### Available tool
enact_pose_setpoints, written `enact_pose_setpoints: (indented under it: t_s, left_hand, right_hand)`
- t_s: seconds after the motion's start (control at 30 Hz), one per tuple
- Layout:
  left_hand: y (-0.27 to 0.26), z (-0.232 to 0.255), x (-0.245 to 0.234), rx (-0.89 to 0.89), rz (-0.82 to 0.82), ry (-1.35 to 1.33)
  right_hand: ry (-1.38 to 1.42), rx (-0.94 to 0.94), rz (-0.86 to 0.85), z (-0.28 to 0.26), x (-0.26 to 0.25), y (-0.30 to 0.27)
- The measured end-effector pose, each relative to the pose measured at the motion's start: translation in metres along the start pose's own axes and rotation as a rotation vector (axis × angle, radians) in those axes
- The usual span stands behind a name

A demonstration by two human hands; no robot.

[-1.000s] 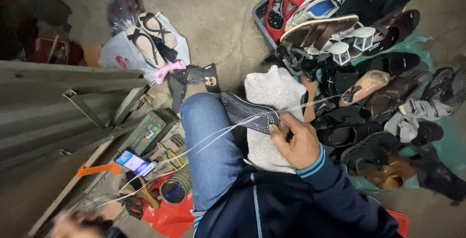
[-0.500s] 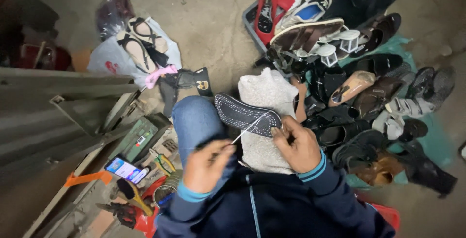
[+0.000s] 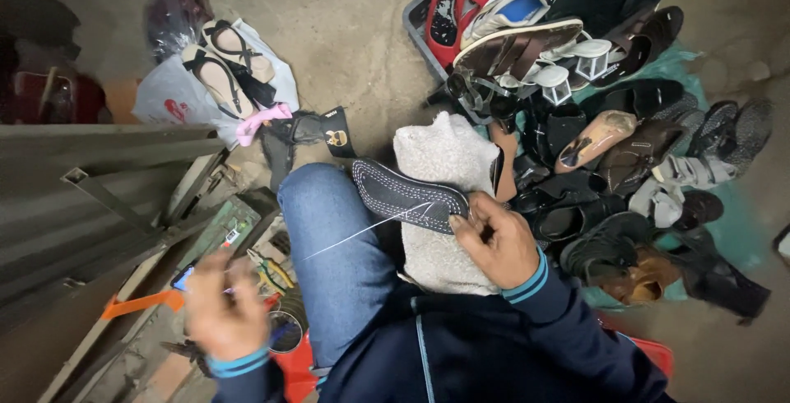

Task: The person sits on the floor and sews a black shoe sole using a needle and white thread. They pull the thread through the sole repeatedly, occasionally pausing to check a smartphone placed nearby.

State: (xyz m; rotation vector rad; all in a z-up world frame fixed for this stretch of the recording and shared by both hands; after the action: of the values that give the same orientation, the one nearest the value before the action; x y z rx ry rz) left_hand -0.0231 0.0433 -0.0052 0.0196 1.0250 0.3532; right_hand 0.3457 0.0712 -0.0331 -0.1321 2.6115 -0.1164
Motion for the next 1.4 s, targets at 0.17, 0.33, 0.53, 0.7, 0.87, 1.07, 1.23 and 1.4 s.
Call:
enact_pose_setpoints:
  t_s: [0.17, 0.33, 0.53, 0.7, 0.87, 1.07, 1.23, 1.4]
  left_hand:
    - [-0.012, 0.106, 0.069, 0.109, -0.403, -0.431]
    - [-0.034, 0.131, 0.093, 0.208, -0.616, -0.446]
    - [-0.036, 0.139, 0.091, 0.137, -0.603, -0.624]
    - [-0.04, 0.139, 0.096, 0.167, -0.632, -0.704]
    - [-0.041, 0.142, 0.099, 0.218, -0.651, -0.671]
    - [-0.039, 0.14, 0.099, 0.19, -0.684, -0.693]
    - [-0.039, 0.141, 0.099, 0.222, -0.684, -0.705]
    - [-0.038, 0.144, 0.102, 0.222, -0.659, -0.69]
  right_hand:
    - [-0.003, -0.03, -0.036, -0.006, 0.001, -0.008]
    - [-0.032, -0.021, -0.079, -0.005, 0.001, -0.013]
    - [0.276, 0.085, -0.231, 0.018, -0.003, -0.009]
    - [1.027, 0.307, 0.263, 0.085, -0.04, -0.001]
    - [1.473, 0.105, 0.213, 0.062, -0.052, -0.004]
    - [0.882, -0.154, -0.067, 0.012, -0.038, -0.007]
    - [-0.07, -0.257, -0.229, -0.011, -0.019, -0.014]
    - [-0.007, -0.245, -0.226, -0.012, -0.013, -0.013]
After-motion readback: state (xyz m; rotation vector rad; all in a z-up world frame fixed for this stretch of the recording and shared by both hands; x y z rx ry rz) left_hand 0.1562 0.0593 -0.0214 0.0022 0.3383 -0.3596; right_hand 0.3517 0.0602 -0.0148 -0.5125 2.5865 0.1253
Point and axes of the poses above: each hand's wrist, its own y-axis towards the middle knuckle, its own x-axis out of the palm, z = x × y, the point moved 4 cm from there along y, towards the middle knuckle, and after that the axes turned 5 degrees about -x, right-handed, at the moved point
